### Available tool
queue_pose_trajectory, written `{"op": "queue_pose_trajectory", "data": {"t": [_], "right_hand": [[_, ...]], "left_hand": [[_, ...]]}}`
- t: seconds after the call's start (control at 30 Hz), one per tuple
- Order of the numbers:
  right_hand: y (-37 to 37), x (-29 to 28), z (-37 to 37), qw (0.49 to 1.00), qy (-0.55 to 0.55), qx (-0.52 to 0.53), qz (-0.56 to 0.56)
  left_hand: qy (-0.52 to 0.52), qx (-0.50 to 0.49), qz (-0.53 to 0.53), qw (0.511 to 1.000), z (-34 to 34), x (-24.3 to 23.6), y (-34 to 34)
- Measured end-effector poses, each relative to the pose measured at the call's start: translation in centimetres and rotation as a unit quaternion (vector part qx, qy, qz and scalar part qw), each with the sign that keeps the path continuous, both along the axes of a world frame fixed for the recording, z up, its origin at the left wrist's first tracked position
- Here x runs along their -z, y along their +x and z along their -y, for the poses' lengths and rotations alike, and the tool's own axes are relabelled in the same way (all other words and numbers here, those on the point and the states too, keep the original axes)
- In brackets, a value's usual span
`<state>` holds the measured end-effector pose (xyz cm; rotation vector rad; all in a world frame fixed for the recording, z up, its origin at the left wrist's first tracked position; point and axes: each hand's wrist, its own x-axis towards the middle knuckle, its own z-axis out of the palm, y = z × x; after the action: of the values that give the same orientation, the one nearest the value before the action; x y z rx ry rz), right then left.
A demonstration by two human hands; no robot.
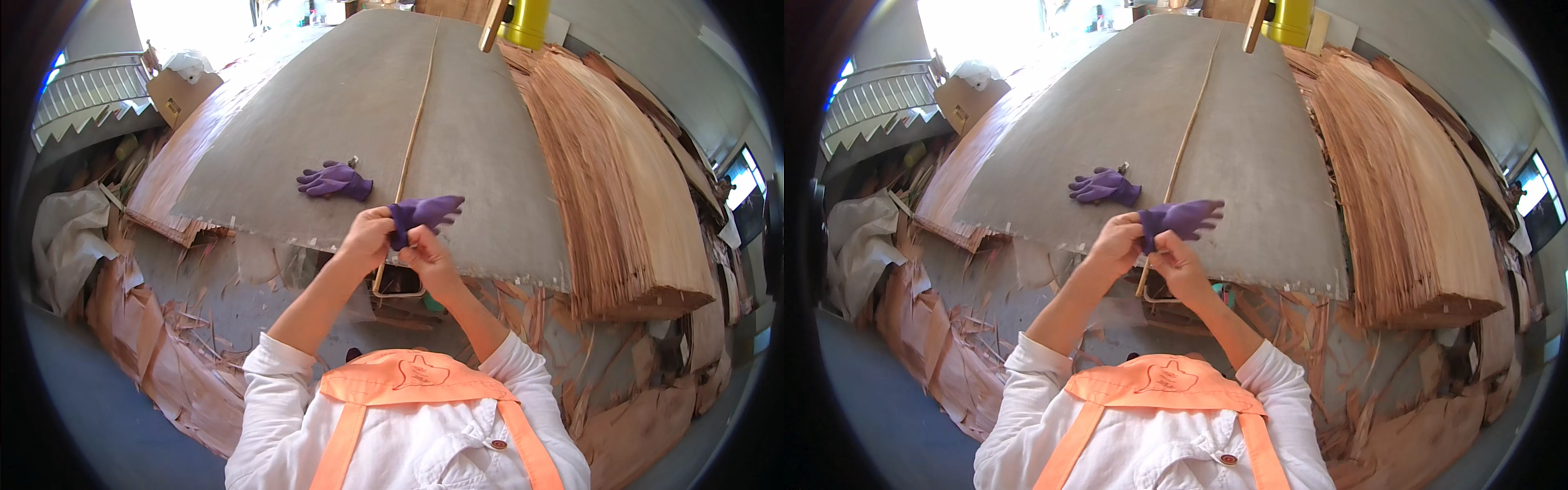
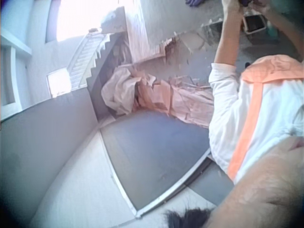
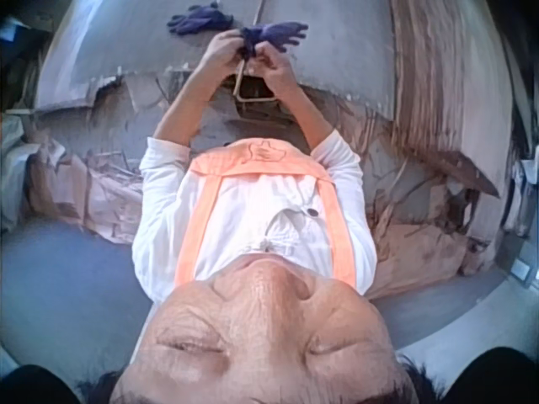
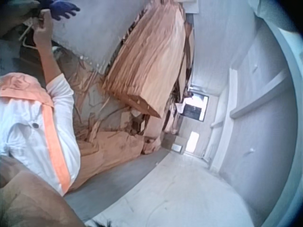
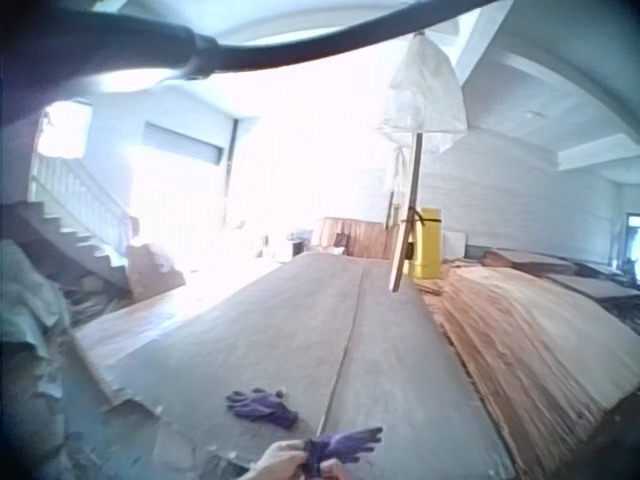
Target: The person prepares large sheets of wood veneer by putting on gloves, using a hand tool to score or cut a thin strip, and then carefully peeling a layer away from a larger stack on a work table.
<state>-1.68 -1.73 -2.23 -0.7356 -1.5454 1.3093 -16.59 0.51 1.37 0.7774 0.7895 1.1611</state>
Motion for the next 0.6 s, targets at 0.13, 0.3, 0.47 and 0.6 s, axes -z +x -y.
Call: {"op": "queue_pose_trajectory", "data": {"t": [0.13,0.3,0.47,0.6], "right_hand": [[0.0,-3.3,-1.0,0.997,-0.023,0.055,-0.052],[-1.0,-3.0,-1.1,0.986,0.069,0.085,0.129],[-3.6,-5.9,-0.7,0.987,0.137,0.045,0.074],[-3.3,-6.2,-1.8,0.954,0.274,0.06,0.102]], "left_hand": [[-0.026,0.126,-0.401,0.907,-1.3,0.7,0.6],[0.06,0.23,-0.218,0.946,-2.3,-1.4,0.0],[0.113,0.197,0.162,0.96,-9.2,-2.1,-0.2],[0.127,0.165,0.307,0.929,-9.8,-4.5,0.3]]}}
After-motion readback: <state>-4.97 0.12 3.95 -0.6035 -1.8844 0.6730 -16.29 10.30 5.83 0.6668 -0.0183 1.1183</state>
